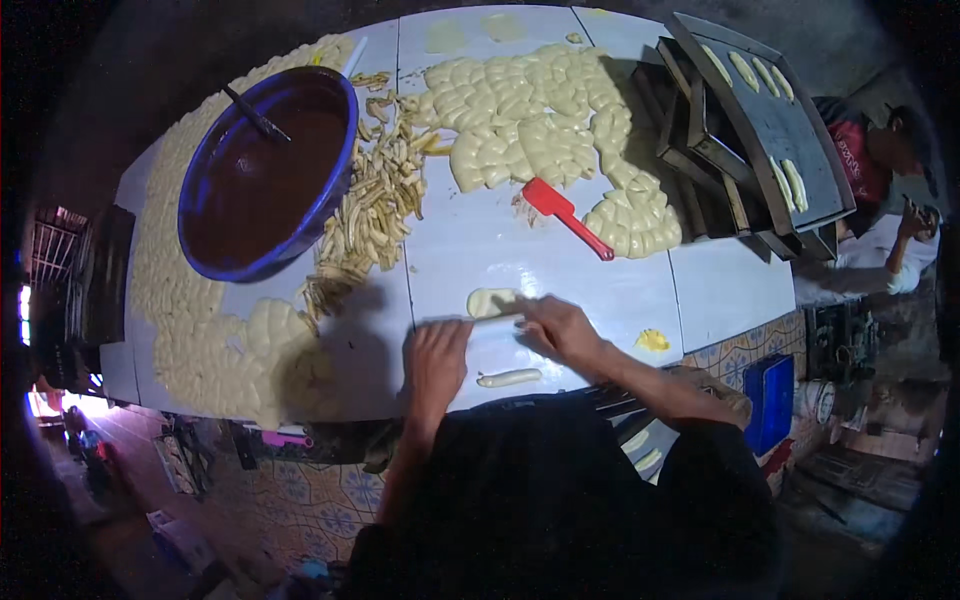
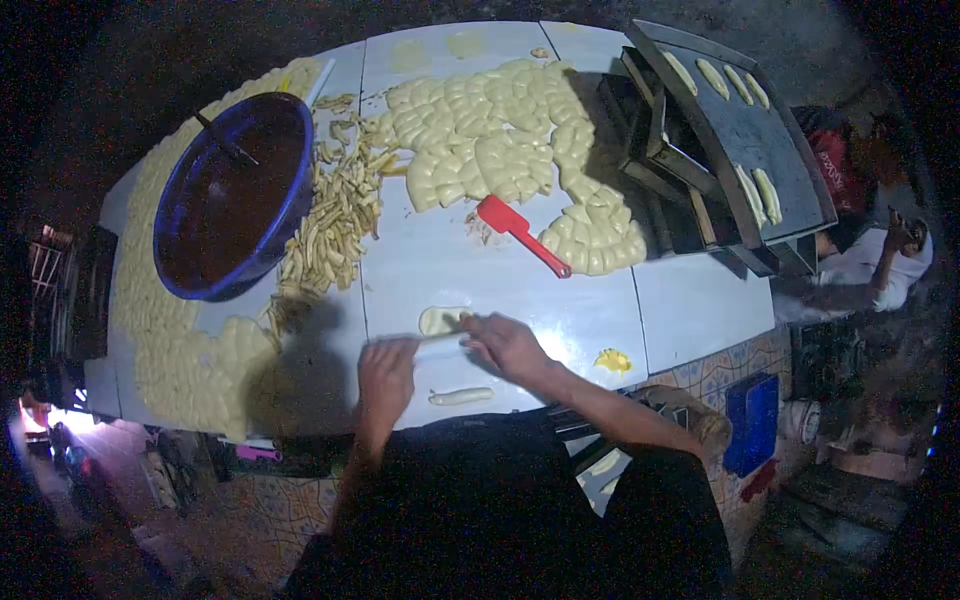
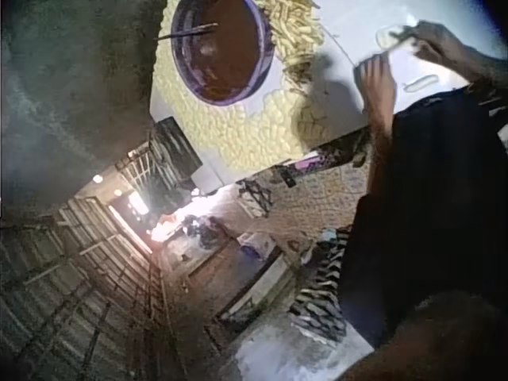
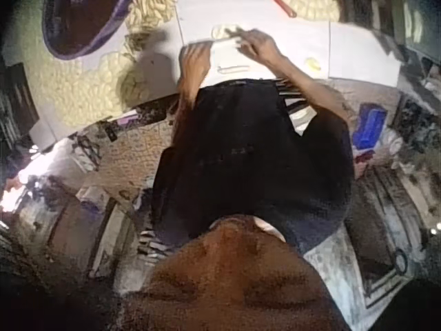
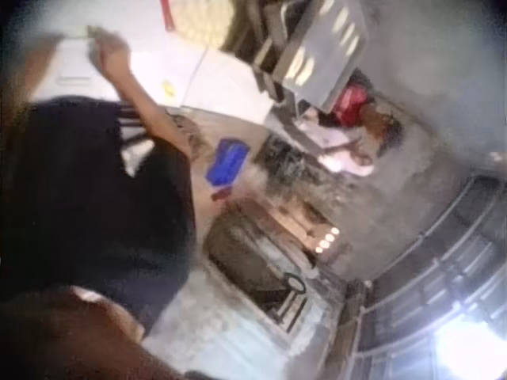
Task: The person flattens dough pieces on a table, applies chocolate filling using a spatula, rolls the dough into logs by hand, and arranges the pastries onto baking trays.
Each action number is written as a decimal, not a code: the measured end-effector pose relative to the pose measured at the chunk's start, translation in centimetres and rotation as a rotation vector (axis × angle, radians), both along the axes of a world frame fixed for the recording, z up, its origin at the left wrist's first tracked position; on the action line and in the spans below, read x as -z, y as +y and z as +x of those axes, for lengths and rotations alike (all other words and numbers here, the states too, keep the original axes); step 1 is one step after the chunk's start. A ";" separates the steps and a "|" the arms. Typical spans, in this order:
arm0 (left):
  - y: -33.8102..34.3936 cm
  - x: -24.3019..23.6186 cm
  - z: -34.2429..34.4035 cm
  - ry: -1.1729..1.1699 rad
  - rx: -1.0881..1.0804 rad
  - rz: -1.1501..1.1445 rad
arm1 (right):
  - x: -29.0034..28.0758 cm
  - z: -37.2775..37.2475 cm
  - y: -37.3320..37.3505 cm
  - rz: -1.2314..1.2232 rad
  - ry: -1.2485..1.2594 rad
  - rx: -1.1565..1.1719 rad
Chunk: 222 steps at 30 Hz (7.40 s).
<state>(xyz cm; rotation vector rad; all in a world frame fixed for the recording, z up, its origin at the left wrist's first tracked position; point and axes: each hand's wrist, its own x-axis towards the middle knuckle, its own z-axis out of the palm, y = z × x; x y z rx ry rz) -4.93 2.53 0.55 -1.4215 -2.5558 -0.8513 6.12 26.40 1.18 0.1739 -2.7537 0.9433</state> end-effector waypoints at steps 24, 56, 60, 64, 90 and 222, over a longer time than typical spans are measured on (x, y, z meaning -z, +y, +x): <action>12.3 3.7 -13.8 0.248 -0.568 -0.222 | 1.5 -10.8 2.9 0.387 -0.035 0.473; -6.6 6.8 6.2 0.061 -0.864 -0.292 | -12.4 -45.4 -18.4 0.829 -0.415 -0.777; -6.7 6.1 5.8 0.058 -0.840 -0.273 | -13.3 -44.6 -17.2 0.694 -0.515 -0.897; -6.7 10.1 6.9 0.000 -0.825 -0.342 | -18.2 -44.4 -14.8 0.531 -0.415 -1.133; -6.1 5.0 4.1 0.126 -0.786 -0.163 | -0.1 2.3 0.2 0.294 -0.531 0.022; -3.8 1.6 7.3 -0.884 -0.039 0.078 | -1.7 4.4 -1.5 -0.437 -0.542 -0.040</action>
